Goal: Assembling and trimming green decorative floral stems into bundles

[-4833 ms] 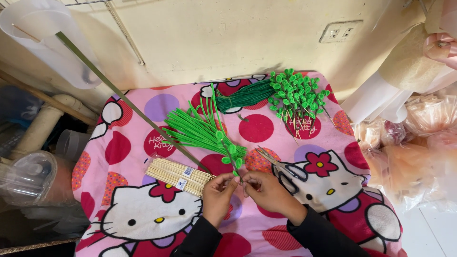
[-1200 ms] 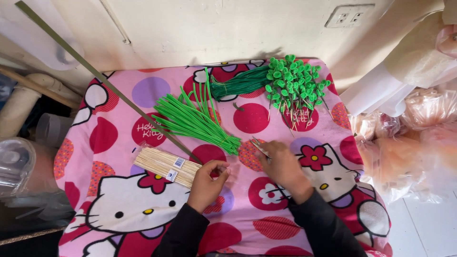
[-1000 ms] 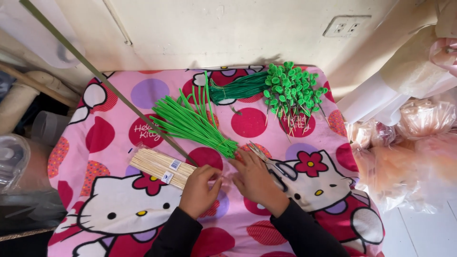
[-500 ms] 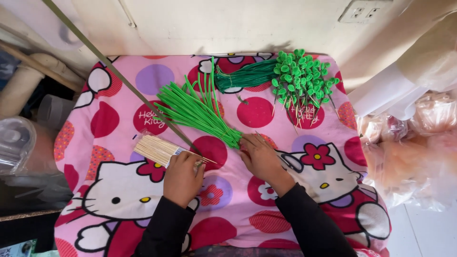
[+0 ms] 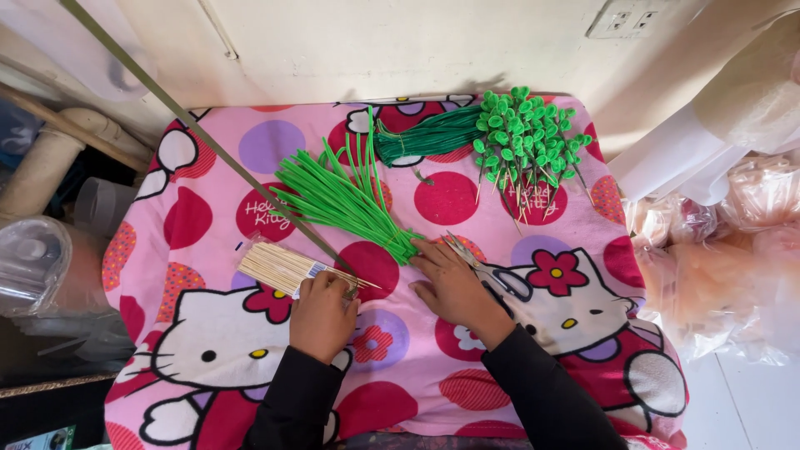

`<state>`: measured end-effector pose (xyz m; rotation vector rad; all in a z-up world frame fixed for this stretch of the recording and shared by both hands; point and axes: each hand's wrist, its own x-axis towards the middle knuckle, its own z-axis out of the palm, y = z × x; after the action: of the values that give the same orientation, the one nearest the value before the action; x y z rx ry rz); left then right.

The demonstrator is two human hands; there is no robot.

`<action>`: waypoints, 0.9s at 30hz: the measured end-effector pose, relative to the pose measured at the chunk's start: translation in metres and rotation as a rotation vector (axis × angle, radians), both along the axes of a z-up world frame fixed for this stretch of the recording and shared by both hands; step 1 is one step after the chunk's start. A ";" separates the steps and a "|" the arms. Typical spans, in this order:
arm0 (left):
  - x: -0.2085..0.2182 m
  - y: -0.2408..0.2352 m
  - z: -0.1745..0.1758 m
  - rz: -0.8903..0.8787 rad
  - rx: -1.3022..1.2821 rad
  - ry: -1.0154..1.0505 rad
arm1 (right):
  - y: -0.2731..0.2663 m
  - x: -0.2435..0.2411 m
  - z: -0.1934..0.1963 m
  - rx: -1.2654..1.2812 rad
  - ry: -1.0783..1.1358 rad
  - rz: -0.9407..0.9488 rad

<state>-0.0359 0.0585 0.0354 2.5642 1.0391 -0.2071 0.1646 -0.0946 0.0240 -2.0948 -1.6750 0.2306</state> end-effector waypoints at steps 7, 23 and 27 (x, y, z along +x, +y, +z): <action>0.006 -0.005 0.011 -0.008 -0.024 0.024 | 0.024 0.015 -0.036 0.187 0.029 -0.149; 0.006 -0.003 -0.005 -0.023 -0.088 -0.008 | 0.128 0.062 -0.077 0.227 0.542 -0.567; 0.005 -0.005 -0.003 -0.029 -0.100 -0.023 | 0.115 0.051 -0.049 0.471 0.742 -0.492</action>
<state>-0.0312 0.0535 0.0321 2.4871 0.9591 -0.2310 0.2158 0.0205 -0.0253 -1.6846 -0.6767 0.3555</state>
